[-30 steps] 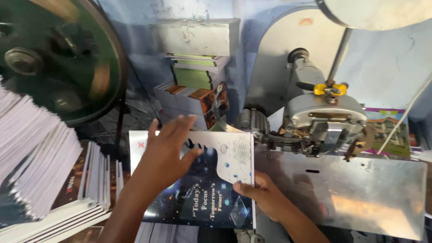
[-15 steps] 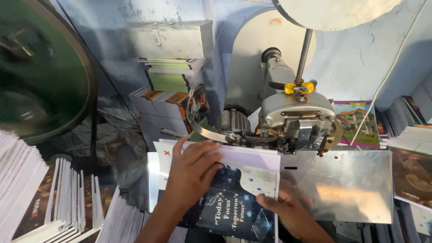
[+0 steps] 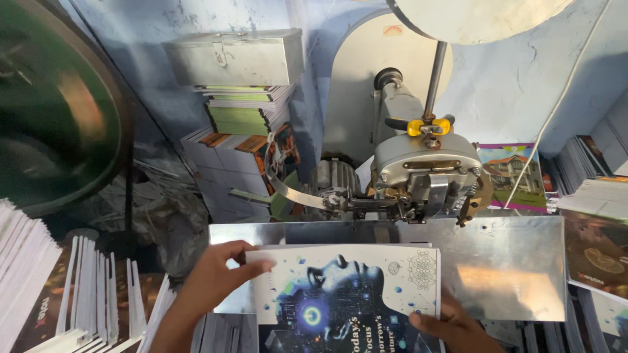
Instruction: The person operates a manual bookbinding machine to stitch the spine of notebooks. They pick up a notebook, align it under the stitching head, pull the lever to stitch, then remove and set the finished notebook aside. The process is repeated for multiple notebooks.
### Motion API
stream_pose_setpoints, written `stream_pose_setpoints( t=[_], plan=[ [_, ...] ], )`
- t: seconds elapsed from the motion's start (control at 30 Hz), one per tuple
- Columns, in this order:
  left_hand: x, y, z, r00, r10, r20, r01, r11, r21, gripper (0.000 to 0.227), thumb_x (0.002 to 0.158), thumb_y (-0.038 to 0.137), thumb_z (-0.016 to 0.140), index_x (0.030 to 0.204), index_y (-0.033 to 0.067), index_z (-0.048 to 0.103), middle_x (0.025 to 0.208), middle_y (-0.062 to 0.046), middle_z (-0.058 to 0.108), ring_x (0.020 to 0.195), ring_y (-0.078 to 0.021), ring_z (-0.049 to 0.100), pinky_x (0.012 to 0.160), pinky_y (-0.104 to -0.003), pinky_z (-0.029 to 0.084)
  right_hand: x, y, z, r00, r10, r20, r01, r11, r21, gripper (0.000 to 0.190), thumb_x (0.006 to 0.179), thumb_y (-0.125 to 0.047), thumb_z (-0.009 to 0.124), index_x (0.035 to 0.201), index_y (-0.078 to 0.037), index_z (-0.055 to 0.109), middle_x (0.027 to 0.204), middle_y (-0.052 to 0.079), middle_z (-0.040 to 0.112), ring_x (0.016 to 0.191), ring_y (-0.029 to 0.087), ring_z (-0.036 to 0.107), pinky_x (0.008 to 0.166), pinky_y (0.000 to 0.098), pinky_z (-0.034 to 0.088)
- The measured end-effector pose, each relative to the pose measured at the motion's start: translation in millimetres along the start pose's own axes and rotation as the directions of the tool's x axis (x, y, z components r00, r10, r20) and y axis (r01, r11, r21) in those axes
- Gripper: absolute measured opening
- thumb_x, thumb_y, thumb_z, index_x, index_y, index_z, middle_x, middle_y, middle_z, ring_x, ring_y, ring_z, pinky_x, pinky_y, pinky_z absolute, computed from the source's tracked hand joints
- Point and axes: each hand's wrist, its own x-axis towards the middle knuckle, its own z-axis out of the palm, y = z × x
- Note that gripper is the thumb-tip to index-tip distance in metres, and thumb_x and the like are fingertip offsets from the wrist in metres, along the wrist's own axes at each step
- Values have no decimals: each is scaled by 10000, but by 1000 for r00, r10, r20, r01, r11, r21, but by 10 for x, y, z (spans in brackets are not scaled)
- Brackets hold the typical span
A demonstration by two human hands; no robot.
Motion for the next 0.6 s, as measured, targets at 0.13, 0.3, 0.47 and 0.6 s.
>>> stream_pose_setpoints(
  t=[0.13, 0.3, 0.47, 0.6],
  plan=[
    [36, -721, 306, 987, -27, 156, 111, 818, -565, 477, 796, 253, 785, 1211, 19, 785, 1062, -97, 842, 946, -177, 739, 874, -267, 530, -1, 124, -138, 1000, -14, -5, 14, 1000, -19, 941, 847, -303, 765, 1606, -179, 223, 1616, 132, 445, 1515, 276, 400, 1213, 485, 300],
    [150, -1728, 1201, 951, 146, 271, 139, 581, -802, 697, 834, 103, 765, 1471, -1, 500, 1368, -160, 671, 1276, -236, 589, 1085, -449, 418, 105, 342, -249, 997, -51, 60, 51, 999, 10, 848, 823, -255, 756, 1572, -87, 394, 1567, 144, 541, 1500, 277, 415, 1196, 462, 294],
    [-14, -1891, 1624, 957, 275, 89, 13, 268, -963, 708, 825, 0, 724, 1470, -65, 439, 1462, -300, 583, 1396, -392, 535, 1177, -603, 384, 207, 373, -241, 999, 1, 44, 3, 997, -77, 720, 852, -286, 742, 1473, 2, 521, 1504, 138, 557, 1485, 263, 436, 1202, 430, 280],
    [126, -2128, 1805, 941, 337, -17, -112, 263, -958, 694, 834, -46, 706, 1476, -54, 442, 1476, -286, 566, 1405, -384, 521, 1184, -589, 364, 144, 109, 10, 998, -57, 20, 59, 991, -122, 831, 858, -337, 702, 1570, -105, 342, 1585, 119, 488, 1514, 267, 398, 1216, 441, 251]
  ],
)
